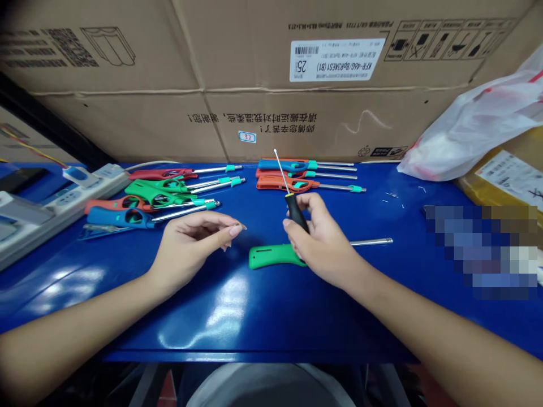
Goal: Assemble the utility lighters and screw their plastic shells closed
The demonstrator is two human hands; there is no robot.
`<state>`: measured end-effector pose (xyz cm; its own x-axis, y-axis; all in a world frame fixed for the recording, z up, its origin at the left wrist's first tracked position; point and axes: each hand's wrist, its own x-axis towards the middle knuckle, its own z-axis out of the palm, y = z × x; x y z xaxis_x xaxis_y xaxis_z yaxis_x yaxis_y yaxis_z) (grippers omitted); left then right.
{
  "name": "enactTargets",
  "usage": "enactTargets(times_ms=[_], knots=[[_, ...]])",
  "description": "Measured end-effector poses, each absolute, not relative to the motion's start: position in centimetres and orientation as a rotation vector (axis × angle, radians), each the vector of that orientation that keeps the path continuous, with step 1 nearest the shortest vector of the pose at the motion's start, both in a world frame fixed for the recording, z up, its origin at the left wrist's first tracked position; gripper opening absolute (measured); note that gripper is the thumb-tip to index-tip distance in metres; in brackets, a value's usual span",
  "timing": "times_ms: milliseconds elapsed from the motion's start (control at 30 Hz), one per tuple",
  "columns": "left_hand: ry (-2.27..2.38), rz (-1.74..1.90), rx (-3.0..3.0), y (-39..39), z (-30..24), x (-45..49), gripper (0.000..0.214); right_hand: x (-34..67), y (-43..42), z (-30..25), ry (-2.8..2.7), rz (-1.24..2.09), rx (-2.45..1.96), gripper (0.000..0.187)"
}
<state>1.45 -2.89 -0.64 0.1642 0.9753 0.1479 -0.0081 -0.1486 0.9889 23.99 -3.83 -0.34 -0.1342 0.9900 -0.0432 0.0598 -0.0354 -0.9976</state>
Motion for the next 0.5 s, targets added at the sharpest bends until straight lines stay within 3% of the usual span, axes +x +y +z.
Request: enactTargets(times_ms=[167,267,500], knots=[[1.025,1.164,1.471,-2.5,-1.3,1.2,0.022,25.1,-2.6,1.0,-1.368,0.994,-1.191,0.031],[0.979,1.136,1.523,-2.7,-1.5,1.2,0.029,25.4,-2.3,1.8,-1.269,0.886,-1.113,0.022],[0.951,1.097,1.621,-3.1,-1.6,1.4,0.028,26.2,-2.5,1.8,-1.132,1.047,-1.065,0.020]])
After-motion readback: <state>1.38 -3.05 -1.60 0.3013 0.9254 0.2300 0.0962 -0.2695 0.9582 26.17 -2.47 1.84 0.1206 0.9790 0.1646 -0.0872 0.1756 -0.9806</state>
